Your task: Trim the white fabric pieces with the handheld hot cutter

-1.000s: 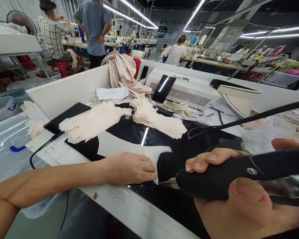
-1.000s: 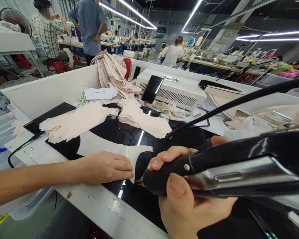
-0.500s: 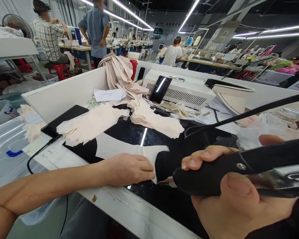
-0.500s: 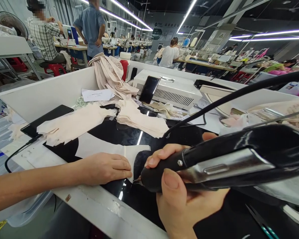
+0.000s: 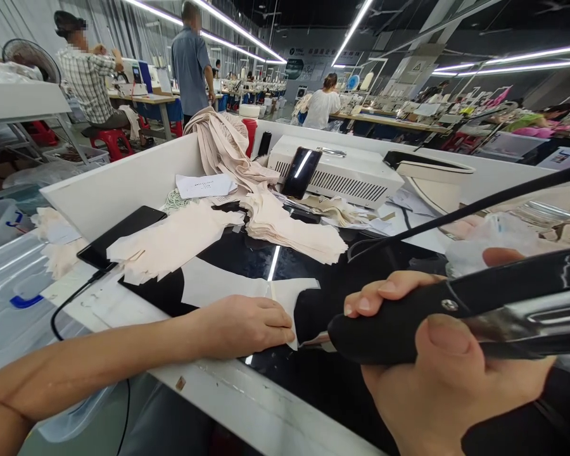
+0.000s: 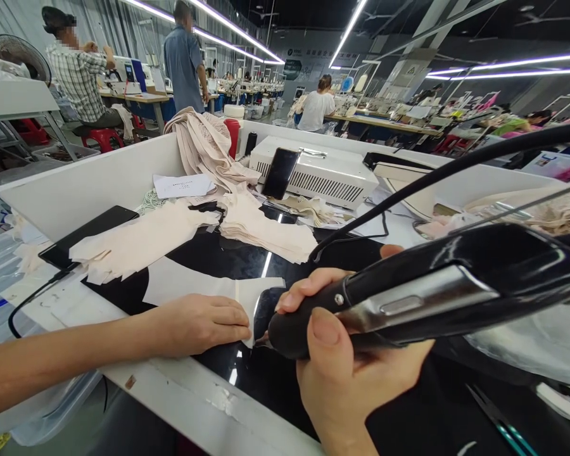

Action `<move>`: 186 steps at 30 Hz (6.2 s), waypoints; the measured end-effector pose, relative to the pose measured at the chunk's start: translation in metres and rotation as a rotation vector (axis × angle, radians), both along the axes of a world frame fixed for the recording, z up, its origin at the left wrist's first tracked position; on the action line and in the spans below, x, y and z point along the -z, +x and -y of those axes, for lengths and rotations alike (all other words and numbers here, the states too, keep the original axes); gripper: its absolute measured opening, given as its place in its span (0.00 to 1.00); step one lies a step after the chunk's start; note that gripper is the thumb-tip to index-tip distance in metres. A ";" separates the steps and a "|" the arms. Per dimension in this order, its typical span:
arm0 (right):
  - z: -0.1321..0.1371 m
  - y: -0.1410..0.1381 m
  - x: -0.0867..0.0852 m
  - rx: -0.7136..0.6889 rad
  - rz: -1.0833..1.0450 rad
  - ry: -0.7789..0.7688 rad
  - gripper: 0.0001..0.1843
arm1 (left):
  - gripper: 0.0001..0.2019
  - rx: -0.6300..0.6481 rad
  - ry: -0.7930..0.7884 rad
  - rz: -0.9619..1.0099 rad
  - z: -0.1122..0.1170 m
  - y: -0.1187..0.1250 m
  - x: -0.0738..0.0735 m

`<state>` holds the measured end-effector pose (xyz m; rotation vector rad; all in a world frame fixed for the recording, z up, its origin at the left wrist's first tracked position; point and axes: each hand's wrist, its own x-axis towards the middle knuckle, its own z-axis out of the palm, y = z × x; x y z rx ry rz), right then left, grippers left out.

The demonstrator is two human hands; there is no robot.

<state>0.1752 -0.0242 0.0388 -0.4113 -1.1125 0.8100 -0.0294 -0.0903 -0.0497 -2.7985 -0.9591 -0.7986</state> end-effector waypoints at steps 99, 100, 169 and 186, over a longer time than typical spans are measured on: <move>-0.011 0.038 0.010 0.107 0.131 0.065 0.25 | 0.06 -0.042 0.085 -0.209 -0.016 0.044 -0.007; -0.010 0.038 0.011 0.110 0.131 0.070 0.24 | 0.06 -0.040 0.081 -0.209 -0.016 0.044 -0.007; -0.012 0.018 0.009 0.043 0.066 0.002 0.27 | 0.14 -0.001 0.117 0.040 -0.008 0.029 -0.003; -0.013 0.027 0.010 0.131 0.066 -0.038 0.26 | 0.10 -0.011 0.084 0.009 -0.008 0.029 -0.003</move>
